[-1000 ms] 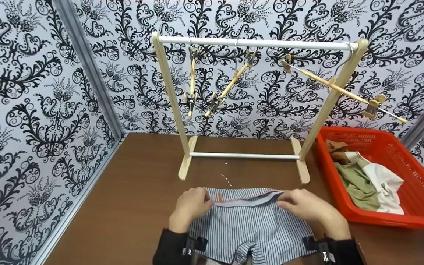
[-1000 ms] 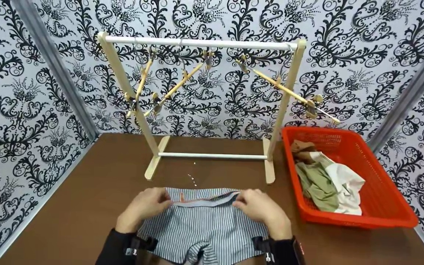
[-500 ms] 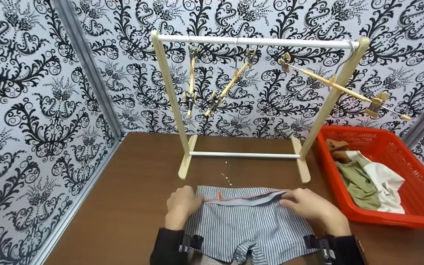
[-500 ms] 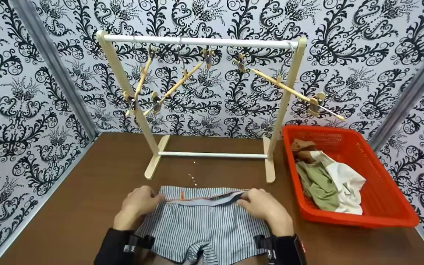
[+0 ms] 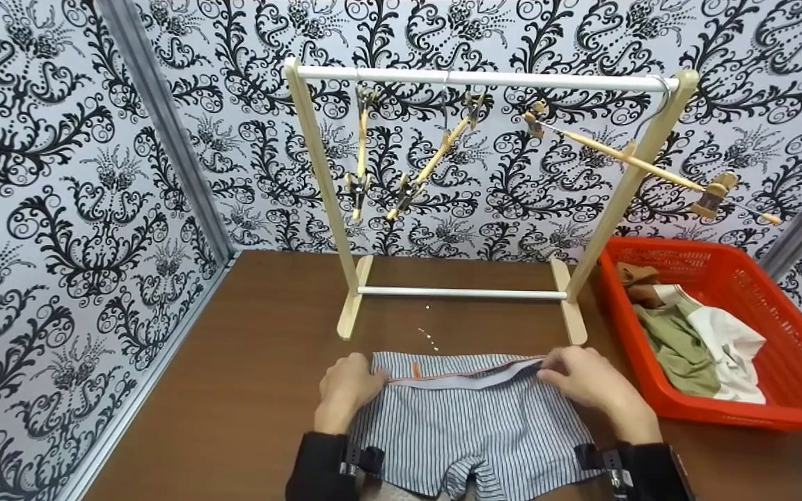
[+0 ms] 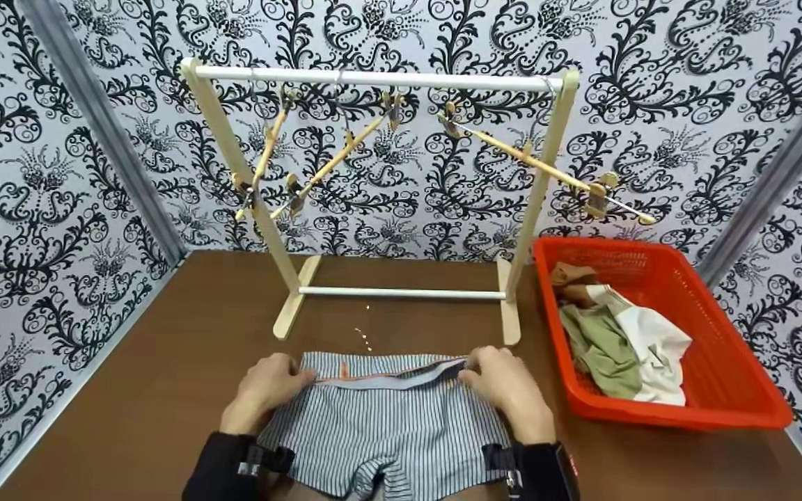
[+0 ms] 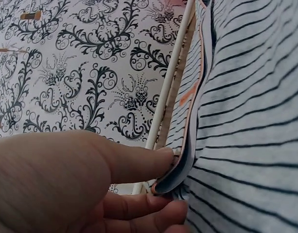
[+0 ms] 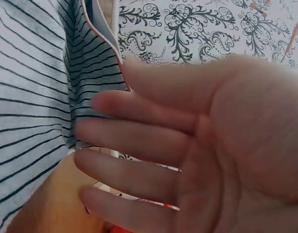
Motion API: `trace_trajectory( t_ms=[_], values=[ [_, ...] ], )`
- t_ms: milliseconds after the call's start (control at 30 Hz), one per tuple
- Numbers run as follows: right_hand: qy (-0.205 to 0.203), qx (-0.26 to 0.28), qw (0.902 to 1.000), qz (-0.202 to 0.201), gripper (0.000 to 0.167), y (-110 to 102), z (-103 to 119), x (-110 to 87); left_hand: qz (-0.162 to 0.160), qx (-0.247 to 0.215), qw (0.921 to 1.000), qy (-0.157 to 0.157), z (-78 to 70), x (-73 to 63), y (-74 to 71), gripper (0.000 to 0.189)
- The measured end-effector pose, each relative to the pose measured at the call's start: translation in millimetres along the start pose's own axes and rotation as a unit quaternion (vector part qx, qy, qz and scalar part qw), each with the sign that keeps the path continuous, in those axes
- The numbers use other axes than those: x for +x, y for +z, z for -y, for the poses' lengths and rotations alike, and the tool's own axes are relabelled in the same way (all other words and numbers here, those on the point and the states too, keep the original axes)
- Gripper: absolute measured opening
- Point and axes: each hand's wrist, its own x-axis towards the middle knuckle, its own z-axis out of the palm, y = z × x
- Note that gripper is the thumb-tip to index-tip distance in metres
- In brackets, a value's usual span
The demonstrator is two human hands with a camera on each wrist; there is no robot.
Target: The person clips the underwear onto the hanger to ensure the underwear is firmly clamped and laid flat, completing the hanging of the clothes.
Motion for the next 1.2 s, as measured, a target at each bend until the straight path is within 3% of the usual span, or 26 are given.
trace_trajectory(
  t_ms=[133,267,400,500,567,600,667,733,800,933,1033,1200],
  values=[
    [0.055,-0.004,0.9959,-0.072,0.022,1,-5,-0.4,-0.035,-0.021,0.9990,0.017,-0.5,0.0,0.1,0.049],
    [0.062,-0.013,0.9941,-0.089,0.029,4,-11,2.1,-0.066,-0.050,0.9959,0.038,-0.8,0.4,-0.1,0.055],
    [0.065,-0.021,0.9942,-0.083,0.016,8,-15,4.2,-0.058,-0.077,0.9949,0.031,-0.1,2.2,-1.4,0.053],
    [0.063,-0.020,0.9931,-0.097,0.009,9,-17,4.4,-0.032,-0.149,0.9882,0.011,0.9,5.6,-3.4,0.044],
    [0.061,-0.017,0.9921,-0.108,0.008,9,-17,4.4,-0.013,-0.248,0.9688,-0.004,1.4,8.1,-4.3,0.040],
    [0.061,-0.014,0.9916,-0.113,0.008,9,-16,4.5,-0.005,-0.301,0.9536,-0.012,1.3,9.4,-4.5,0.040],
    [0.065,-0.006,0.9907,-0.119,0.007,9,-15,5.1,0.008,-0.403,0.9145,-0.031,0.9,11.8,-3.8,0.042],
    [0.074,0.009,0.9901,-0.119,0.008,10,-15,6.2,0.017,-0.476,0.8780,-0.046,0.1,13.3,-2.7,0.046],
    [0.083,0.025,0.9888,-0.121,0.008,11,-14,7.6,0.021,-0.514,0.8560,-0.055,-0.5,14.7,-0.5,0.049],
    [0.099,0.038,0.9846,-0.139,0.008,15,-16,9.2,0.016,-0.551,0.8307,-0.079,0.2,17.5,5.6,0.049],
    [0.105,0.032,0.9818,-0.155,0.009,17,-17,10.0,0.003,-0.569,0.8166,-0.097,1.9,19.4,10.3,0.046],
    [0.103,0.049,0.9813,-0.155,0.010,20,-16,12.5,0.007,-0.585,0.8049,-0.102,3.0,20.9,15.3,0.049]
  ],
)
